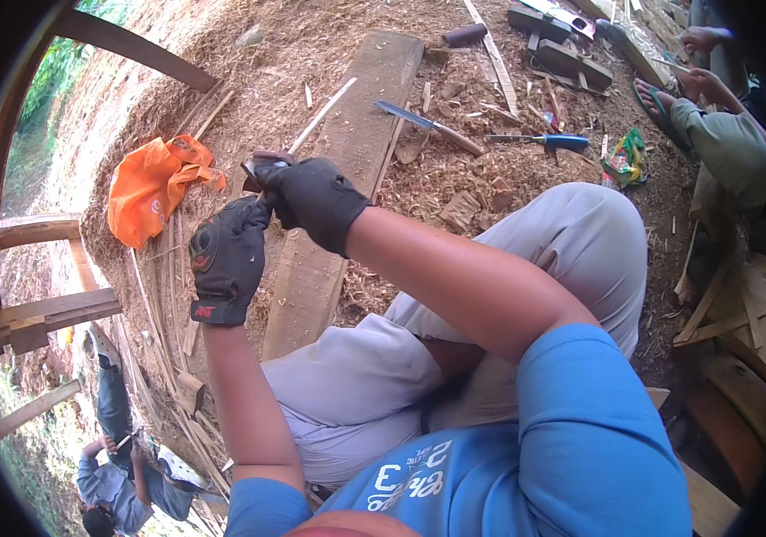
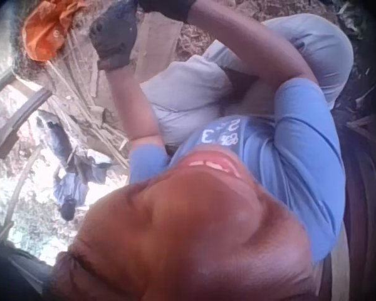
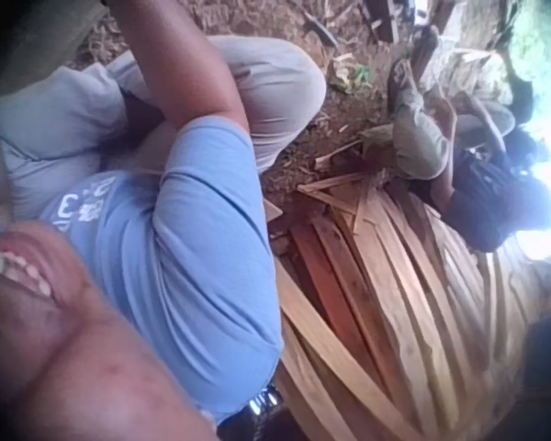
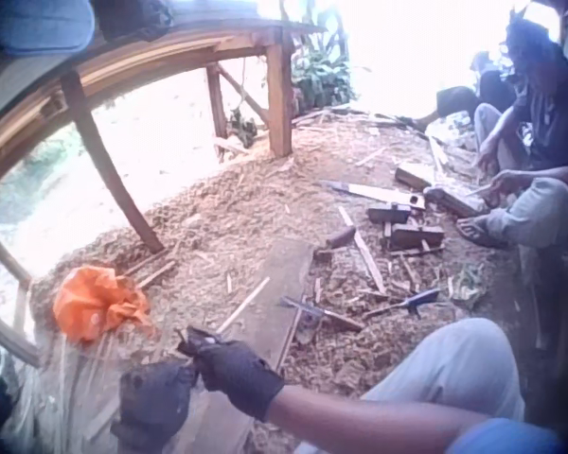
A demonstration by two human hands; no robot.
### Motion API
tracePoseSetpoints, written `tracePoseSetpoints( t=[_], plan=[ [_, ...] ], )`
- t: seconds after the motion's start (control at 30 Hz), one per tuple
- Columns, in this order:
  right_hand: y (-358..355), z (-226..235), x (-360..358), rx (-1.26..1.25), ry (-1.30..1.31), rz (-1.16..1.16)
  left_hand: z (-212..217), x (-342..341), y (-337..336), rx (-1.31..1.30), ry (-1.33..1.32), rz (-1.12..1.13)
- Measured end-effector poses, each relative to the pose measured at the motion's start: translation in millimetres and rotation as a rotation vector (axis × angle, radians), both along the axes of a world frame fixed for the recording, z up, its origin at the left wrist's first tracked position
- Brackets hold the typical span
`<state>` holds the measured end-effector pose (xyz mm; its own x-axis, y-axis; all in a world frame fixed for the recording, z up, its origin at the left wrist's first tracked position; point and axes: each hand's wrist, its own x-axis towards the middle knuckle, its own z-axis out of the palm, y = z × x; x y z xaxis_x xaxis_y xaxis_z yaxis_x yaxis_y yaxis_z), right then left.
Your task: The person sits on the ground and uses a knife to sharpen a thin wooden stick. They hold the stick with both hands and scrape the blade along its length to remove bark and smooth the surface. The person repeatedly rotates the stick to work on different sides.
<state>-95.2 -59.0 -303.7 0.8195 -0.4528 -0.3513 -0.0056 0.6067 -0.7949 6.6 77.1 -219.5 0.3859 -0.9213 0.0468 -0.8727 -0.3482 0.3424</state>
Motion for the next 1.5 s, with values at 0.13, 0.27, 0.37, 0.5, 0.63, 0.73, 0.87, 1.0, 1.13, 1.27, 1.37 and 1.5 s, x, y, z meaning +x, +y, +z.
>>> tracePoseSetpoints(
  t=[0.13, 0.27, 0.37, 0.5, 0.63, 0.73, 0.87, 1.0, 1.13, 1.27, 1.37, 1.5],
  plan=[
    [-54, 14, -8, 0.133, 0.013, -0.311, -22, 36, 36, -0.125, 0.304, 0.069],
    [-26, 6, 9, 0.142, -0.068, -0.213, -15, 18, 15, -0.133, 0.054, -0.047],
    [-4, 14, 5, 0.219, 0.014, -0.203, -14, 10, 4, -0.041, 0.056, 0.020],
    [-21, -9, 12, 0.063, 0.124, -0.311, -14, 25, 24, 0.066, 0.321, 0.254],
    [2, 24, 5, 0.210, 0.091, -0.175, -6, 10, 10, 0.012, -0.047, 0.088],
    [-41, -6, -9, 0.172, 0.102, -0.336, -13, 1, 4, -0.036, -0.018, 0.057],
    [17, 40, 6, 0.439, 0.000, -0.187, -8, 1, 3, -0.034, -0.097, 0.051],
    [-66, -16, -9, 0.204, 0.108, -0.317, -8, 2, 9, 0.007, -0.002, 0.088],
    [13, 42, -3, 0.286, 0.036, -0.091, -12, 6, 11, -0.042, -0.020, 0.007],
    [-46, 8, -4, 0.305, 0.047, -0.259, -14, 12, 22, -0.007, 0.083, 0.084],
    [-1, 10, 10, 0.132, 0.010, -0.101, -11, 3, 10, -0.019, -0.092, -0.021],
    [-39, 12, -14, 0.294, -0.051, -0.210, -2, 13, 13, -0.022, 0.050, 0.028]
  ],
)
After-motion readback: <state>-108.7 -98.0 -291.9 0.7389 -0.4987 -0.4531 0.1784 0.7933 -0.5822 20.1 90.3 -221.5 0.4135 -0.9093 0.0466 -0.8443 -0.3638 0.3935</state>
